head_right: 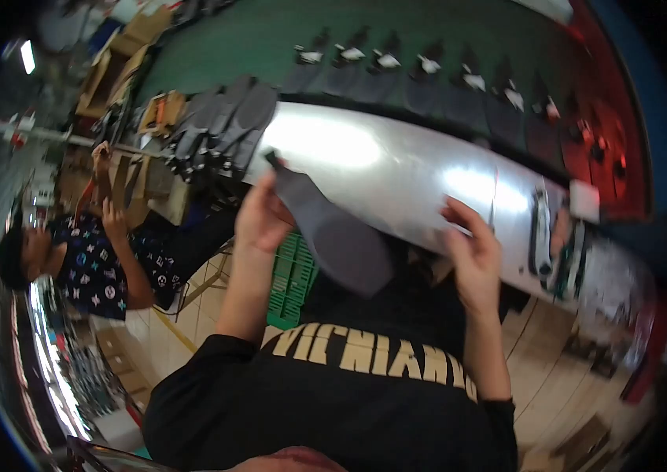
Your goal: Assembling shoe components by attaching straps and buckles to soles.
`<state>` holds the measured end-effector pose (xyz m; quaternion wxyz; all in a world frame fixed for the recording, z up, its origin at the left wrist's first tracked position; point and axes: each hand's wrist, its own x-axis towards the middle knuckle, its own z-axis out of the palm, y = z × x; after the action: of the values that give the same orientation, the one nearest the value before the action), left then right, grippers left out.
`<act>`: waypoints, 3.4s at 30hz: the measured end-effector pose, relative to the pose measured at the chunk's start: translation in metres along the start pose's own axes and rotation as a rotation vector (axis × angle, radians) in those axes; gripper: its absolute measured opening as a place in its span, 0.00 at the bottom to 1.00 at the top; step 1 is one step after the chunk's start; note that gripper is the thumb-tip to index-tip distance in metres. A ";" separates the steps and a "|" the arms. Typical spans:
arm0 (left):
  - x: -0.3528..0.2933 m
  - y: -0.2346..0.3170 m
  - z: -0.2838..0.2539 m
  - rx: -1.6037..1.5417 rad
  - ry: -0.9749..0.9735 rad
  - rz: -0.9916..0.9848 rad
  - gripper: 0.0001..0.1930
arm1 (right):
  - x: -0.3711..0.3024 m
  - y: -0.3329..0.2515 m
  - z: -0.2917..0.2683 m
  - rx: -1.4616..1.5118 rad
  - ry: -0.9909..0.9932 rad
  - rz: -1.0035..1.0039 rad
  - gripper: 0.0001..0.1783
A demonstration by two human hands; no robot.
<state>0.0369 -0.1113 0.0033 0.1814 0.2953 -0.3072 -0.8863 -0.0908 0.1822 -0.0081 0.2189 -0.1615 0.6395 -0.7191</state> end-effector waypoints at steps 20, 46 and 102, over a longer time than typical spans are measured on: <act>0.091 0.157 -0.043 1.287 0.701 1.501 0.16 | 0.035 0.033 -0.064 -1.226 0.277 -0.359 0.21; 0.253 0.114 0.055 1.192 -0.073 1.347 0.12 | 0.008 -0.011 -0.032 -0.896 0.389 -0.508 0.19; -0.027 -0.065 0.049 0.402 -0.478 0.033 0.18 | -0.035 -0.030 0.017 -0.415 -0.156 -0.333 0.25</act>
<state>0.0175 -0.0276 0.0033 0.0562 0.1035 -0.5148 -0.8492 -0.0554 0.1881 0.0251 0.1085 -0.3608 0.7189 -0.5842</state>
